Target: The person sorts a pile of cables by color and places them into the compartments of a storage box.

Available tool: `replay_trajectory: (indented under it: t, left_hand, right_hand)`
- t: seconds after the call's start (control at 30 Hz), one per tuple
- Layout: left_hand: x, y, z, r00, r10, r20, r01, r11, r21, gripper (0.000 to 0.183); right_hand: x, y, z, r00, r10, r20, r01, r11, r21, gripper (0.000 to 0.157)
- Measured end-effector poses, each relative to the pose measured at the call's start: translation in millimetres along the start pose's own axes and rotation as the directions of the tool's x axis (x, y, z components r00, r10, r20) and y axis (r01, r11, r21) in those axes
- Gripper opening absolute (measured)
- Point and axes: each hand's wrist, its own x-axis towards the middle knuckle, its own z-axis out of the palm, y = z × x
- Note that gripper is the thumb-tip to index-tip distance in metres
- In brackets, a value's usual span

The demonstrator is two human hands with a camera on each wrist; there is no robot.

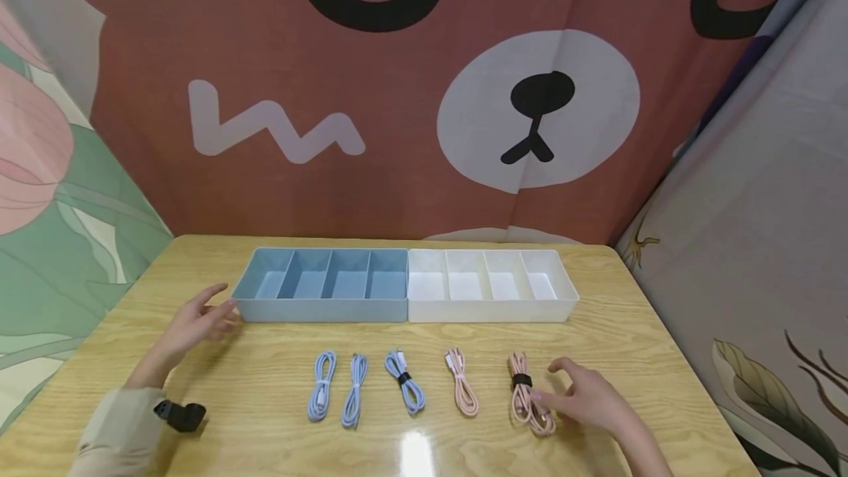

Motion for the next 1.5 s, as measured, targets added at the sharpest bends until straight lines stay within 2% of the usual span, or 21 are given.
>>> replay_trajectory:
  t: [0.2, 0.33, 0.47, 0.63, 0.87, 1.13, 1.27, 1.5]
  left_hand:
    - [6.4, -5.3, 0.0, 0.994, -0.086, 0.069, 0.093, 0.99, -0.104, 0.071]
    - [9.1, -7.5, 0.5, 0.983, -0.142, 0.117, 0.156, 0.981, -0.119, 0.072]
    - [10.3, -9.1, 1.0, 0.976, -0.166, 0.141, 0.183, 0.976, -0.116, 0.072]
    - [11.2, -10.6, 1.5, 0.974, -0.166, 0.155, 0.185, 0.976, -0.117, 0.073]
    - [11.8, -11.1, 0.6, 0.974, -0.152, 0.171, 0.171, 0.98, -0.103, 0.071]
    - [11.5, -11.4, 2.7, 0.971, -0.174, 0.162, 0.191, 0.977, -0.1, 0.072]
    - [11.6, -12.4, 2.4, 0.97, -0.178, 0.168, 0.196, 0.975, -0.102, 0.071]
    - [10.6, -11.0, 2.6, 0.969, -0.183, 0.163, 0.199, 0.976, -0.085, 0.069]
  right_hand:
    - [4, -1, 8.5, 0.999, -0.052, 0.012, 0.052, 0.999, -0.015, 0.054]
    - [8, 0, 12.1, 0.996, -0.086, 0.028, 0.086, 0.996, -0.023, 0.044]
    - [10, 2, 13.9, 0.994, -0.092, 0.061, 0.091, 0.996, 0.015, 0.035]
    - [11, 3, 13.3, 0.992, -0.075, 0.098, 0.069, 0.996, 0.065, 0.034]
    - [9, 2, 10.5, 0.989, -0.047, 0.143, 0.026, 0.989, 0.143, 0.045]
    - [7, 8, 10.1, 0.973, -0.102, 0.208, 0.036, 0.953, 0.3, 0.048]
    - [7, 10, 10.7, 0.971, -0.098, 0.217, 0.021, 0.943, 0.332, 0.049]
    - [7, 11, 11.0, 0.971, -0.118, 0.209, 0.039, 0.937, 0.347, 0.051]
